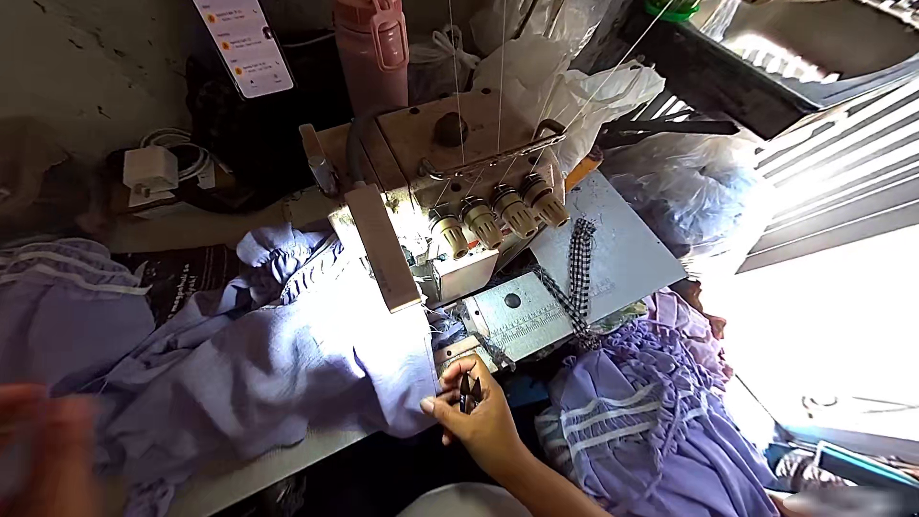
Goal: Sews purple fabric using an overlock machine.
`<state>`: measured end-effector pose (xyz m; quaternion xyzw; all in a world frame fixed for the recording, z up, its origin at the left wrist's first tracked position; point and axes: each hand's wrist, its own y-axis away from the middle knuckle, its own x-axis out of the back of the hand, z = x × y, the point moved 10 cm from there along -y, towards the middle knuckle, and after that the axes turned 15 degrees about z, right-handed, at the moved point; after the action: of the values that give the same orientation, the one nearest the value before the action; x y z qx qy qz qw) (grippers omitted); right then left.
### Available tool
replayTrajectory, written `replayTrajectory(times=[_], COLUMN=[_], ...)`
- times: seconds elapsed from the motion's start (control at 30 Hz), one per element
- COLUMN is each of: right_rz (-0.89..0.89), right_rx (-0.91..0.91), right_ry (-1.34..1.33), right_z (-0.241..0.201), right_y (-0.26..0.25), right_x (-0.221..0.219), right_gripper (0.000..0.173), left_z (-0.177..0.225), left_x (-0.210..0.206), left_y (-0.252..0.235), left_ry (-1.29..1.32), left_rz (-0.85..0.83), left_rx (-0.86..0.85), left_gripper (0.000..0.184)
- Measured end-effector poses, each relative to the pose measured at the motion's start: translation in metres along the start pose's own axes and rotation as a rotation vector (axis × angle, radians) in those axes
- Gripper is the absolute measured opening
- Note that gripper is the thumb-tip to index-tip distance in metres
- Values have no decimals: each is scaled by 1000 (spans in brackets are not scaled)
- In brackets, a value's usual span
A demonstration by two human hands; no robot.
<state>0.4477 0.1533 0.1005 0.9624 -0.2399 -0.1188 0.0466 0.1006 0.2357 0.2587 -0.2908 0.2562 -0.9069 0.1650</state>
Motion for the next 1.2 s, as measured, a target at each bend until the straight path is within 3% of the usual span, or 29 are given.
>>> replayTrajectory(times=[0.07,0.13,0.23,0.3,0.37,0.43,0.47,0.53,0.63,0.7,0.8,0.97,1.13,1.2], right_rz=[-23,-28,-39,-50,-61,-59,-57,-52,-36,-20,0,62,127,149], right_rx=[-40,-28,-7,4,8,34,56,107,177,224,279,400,419,410], right_ry=[50,83,100,117,103,92,84,71,41,30,14,35,94,121], right_z=[4,2,-5,-10,-13,-18,-21,-28,-38,-45,-54,-72,-83,-82], right_y=[12,21,29,31,33,34,33,30,19,10,-4,-35,-67,-76], right_x=[5,12,21,24,25,25,25,22,16,11,3,-17,-38,-43], right_gripper=[45,51,54,55,53,51,49,45,39,38,36,32,25,23], left_z=[42,64,53,44,41,41,42,53,80,96,108,104,96,83], left_x=[-64,-129,-190,-208,-218,-217,-210,-186,-158,-153,-157,-171,-188,-198], left_y=[49,124,217,242,244,227,213,175,134,117,97,64,41,27], left_ry=[245,413,483,584,910,1081,1036,765,262,31,-206,-315,-401,-441], left_rz=[-450,-860,-1234,-1203,-936,-571,-399,-203,-40,24,34,-38,-190,-347], left_rx=[82,174,403,738,1042,1220,1167,723,-19,-245,-334,-288,-390,-277], left_gripper=[20,27,35,39,42,37,33,25,34,37,37,41,38,37])
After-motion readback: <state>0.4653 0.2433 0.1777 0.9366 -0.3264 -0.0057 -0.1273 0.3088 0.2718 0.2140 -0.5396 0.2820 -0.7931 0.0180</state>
